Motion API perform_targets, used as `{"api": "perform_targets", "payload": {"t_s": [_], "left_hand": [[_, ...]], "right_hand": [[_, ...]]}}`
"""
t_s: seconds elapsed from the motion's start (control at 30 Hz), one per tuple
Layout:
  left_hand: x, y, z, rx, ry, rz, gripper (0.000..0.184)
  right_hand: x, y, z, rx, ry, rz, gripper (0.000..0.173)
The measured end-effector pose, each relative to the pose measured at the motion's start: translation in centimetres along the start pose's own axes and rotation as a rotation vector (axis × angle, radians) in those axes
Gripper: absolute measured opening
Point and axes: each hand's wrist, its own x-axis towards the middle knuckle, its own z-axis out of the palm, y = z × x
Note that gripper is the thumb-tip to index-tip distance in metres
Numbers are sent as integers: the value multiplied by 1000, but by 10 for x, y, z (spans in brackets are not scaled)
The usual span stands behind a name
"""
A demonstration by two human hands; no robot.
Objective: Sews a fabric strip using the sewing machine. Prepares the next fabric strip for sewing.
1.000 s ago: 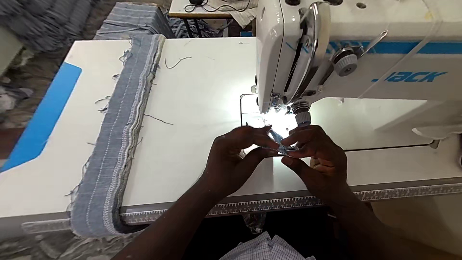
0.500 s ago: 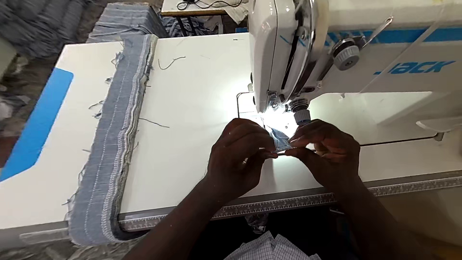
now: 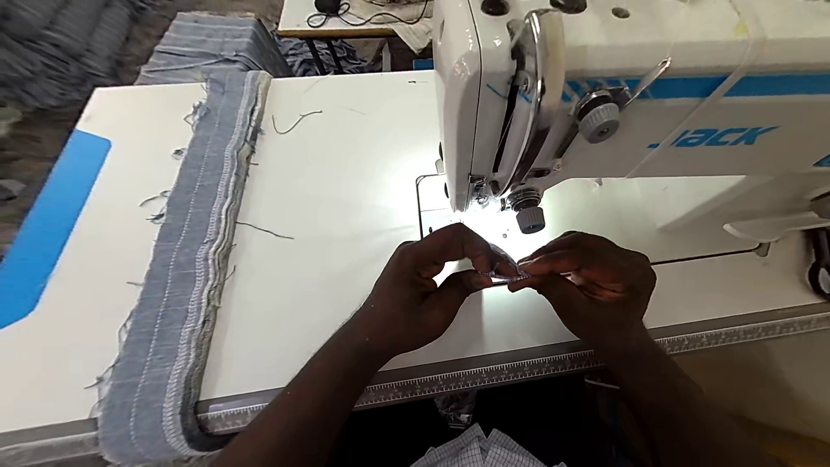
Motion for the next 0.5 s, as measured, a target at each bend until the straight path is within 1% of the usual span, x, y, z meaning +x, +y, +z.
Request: {"api": "perform_targets", "payload": {"t_s": [0.07, 0.13, 0.17, 0.27, 0.33, 0.4, 0.43, 0.47, 0.5], "left_hand": [[4, -1, -6, 50, -23, 30, 8], [6, -1, -6, 113, -89, 66, 7], [8, 1, -6, 179, -121, 87, 9], [12, 4, -5, 277, -154, 122, 13], [16, 3, -6, 244, -163, 108, 10], [19, 1, -8, 188, -189, 82, 1], [20, -1, -8, 154, -208, 61, 10], [21, -2, -9, 109, -209, 33, 26], [22, -3, -8, 46, -174, 2, 39]], "right_hand": [[8, -4, -6, -93, -128, -81, 4], [18, -8, -12, -198, -260, -182, 5], [22, -10, -13, -238, -309, -214, 6], [27, -12, -13, -276, -342, -246, 9], [30, -10, -14, -252, -345, -248, 8], [32, -5, -14, -211, -316, -241, 7], [31, -2, -14, -195, -280, -233, 9], [28, 1, -12, -186, -233, -219, 13], [24, 4, -10, -161, -188, -188, 15]]}}
